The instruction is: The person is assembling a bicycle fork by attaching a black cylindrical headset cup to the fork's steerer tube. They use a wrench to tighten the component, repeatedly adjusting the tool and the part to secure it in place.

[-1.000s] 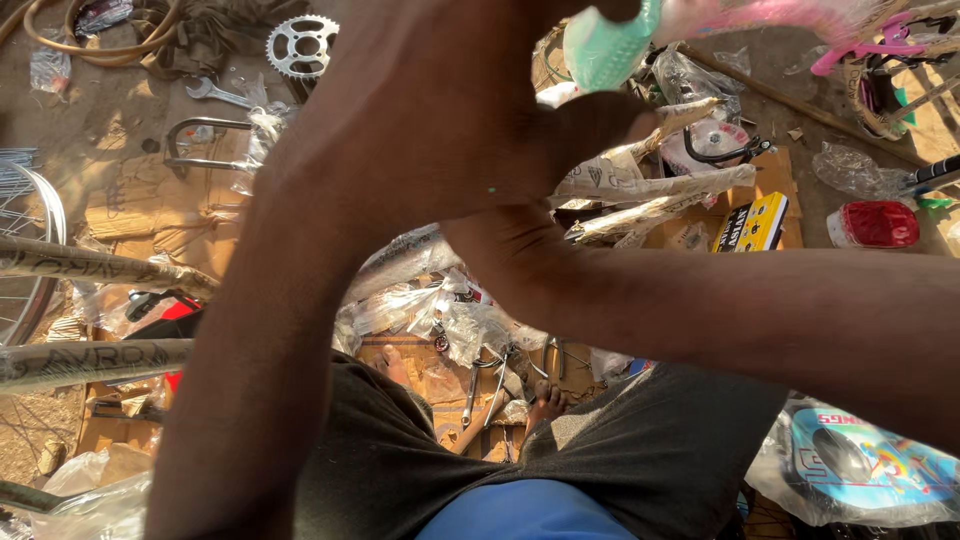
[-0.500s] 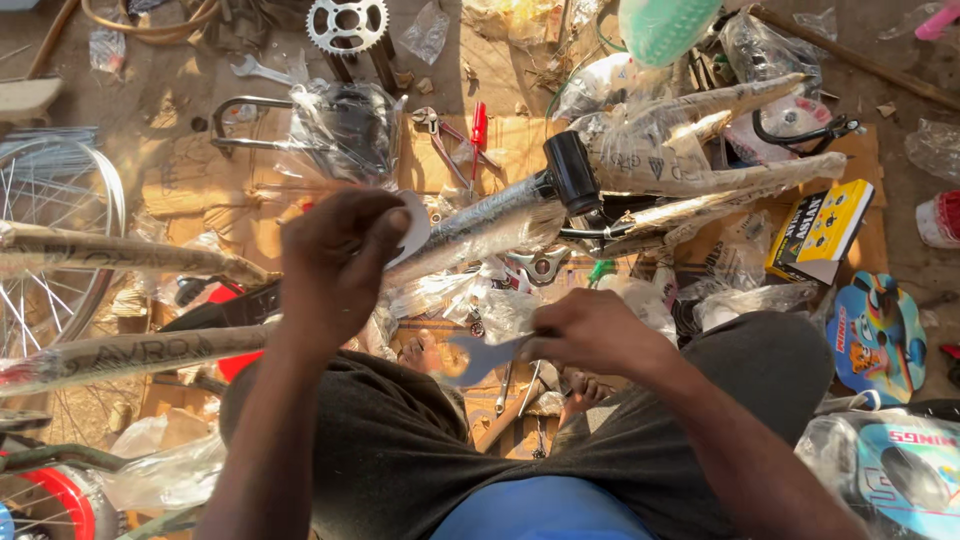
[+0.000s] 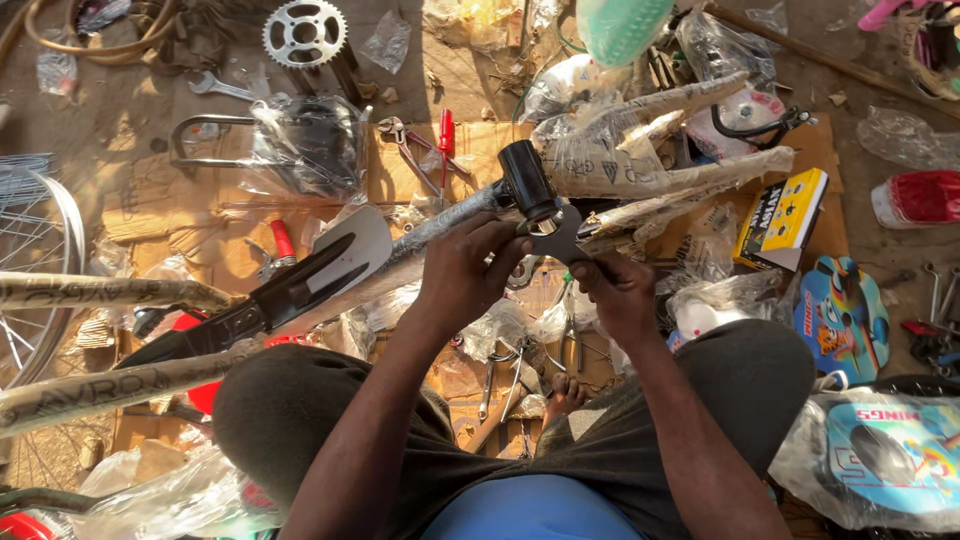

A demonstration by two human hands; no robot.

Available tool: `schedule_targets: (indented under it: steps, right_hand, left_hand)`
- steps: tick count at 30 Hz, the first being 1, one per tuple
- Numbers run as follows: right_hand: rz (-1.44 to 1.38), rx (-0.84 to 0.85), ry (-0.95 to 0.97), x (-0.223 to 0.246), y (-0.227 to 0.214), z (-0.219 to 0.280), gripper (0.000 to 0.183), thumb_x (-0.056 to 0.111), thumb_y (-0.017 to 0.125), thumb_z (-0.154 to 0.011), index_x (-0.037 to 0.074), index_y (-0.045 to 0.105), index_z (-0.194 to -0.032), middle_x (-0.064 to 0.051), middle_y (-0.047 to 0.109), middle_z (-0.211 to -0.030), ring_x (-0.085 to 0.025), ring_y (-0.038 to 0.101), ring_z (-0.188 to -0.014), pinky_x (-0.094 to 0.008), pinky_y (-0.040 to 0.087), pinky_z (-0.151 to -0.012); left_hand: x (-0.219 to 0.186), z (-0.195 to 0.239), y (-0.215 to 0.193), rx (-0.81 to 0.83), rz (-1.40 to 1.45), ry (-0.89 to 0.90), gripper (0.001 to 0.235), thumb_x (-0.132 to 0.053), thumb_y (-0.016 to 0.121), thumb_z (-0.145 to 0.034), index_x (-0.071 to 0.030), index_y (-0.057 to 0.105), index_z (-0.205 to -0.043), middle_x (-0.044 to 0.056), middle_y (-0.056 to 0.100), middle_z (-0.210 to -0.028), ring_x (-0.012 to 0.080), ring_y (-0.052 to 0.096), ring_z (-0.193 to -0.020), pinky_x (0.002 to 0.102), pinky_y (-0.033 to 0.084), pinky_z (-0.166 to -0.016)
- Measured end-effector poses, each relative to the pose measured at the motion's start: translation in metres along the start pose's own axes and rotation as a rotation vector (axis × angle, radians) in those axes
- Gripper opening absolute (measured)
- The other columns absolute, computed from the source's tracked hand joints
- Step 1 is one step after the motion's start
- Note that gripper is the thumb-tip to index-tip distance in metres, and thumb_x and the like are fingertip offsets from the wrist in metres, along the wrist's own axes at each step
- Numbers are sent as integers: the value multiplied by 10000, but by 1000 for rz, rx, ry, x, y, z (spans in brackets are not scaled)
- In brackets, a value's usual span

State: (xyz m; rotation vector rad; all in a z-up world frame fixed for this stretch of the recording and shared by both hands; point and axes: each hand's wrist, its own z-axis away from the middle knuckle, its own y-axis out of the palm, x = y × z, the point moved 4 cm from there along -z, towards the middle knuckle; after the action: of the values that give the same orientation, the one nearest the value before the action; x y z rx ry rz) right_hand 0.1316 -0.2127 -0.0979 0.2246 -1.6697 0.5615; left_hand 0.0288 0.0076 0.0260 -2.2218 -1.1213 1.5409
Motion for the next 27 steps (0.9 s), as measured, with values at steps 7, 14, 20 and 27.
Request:
schedule_targets:
  steps: [7, 14, 20, 27]
  right_hand:
    - [-369, -5, -12, -43, 35, -2, 232, 276, 780, -970, 48, 744, -993, 7, 672, -759, -46, 585, -664, -237, 467, -590]
    - [-370, 1, -68, -56, 36, -12, 177, 207, 781, -967, 52, 746, -1045, 4, 705, -823, -45, 635, -735, -237, 512, -643]
    - [-14, -39, -378, -31, 18, -26, 92, 180, 755, -1005, 92, 767, -1028, -19, 728, -841, -65, 681, -744, -253, 544, -627]
    - [1044, 44, -892, 104, -69, -80, 372, 478, 769, -865, 137, 758, -716, 7, 605, -530, -136, 572, -448, -334, 409, -429]
  left_hand:
    - [3, -6, 4, -66, -45, -19, 182, -255, 752, -958, -73, 750, -949, 47, 694, -829, 233, 676, -642, 374, 508, -583]
    - [6, -6, 6, -67, -55, -8, 172, -256, 755, -950, -85, 755, -937, 32, 699, -823, 211, 678, -641, 361, 495, -554]
    - [12, -5, 11, -61, -75, 3, 177, -272, 754, -959, -95, 764, -955, 16, 709, -828, 181, 676, -618, 351, 483, -513]
    - [12, -7, 14, -76, -147, -1, 174, -276, 770, -934, -102, 772, -944, 17, 684, -765, 192, 659, -592, 368, 464, -497]
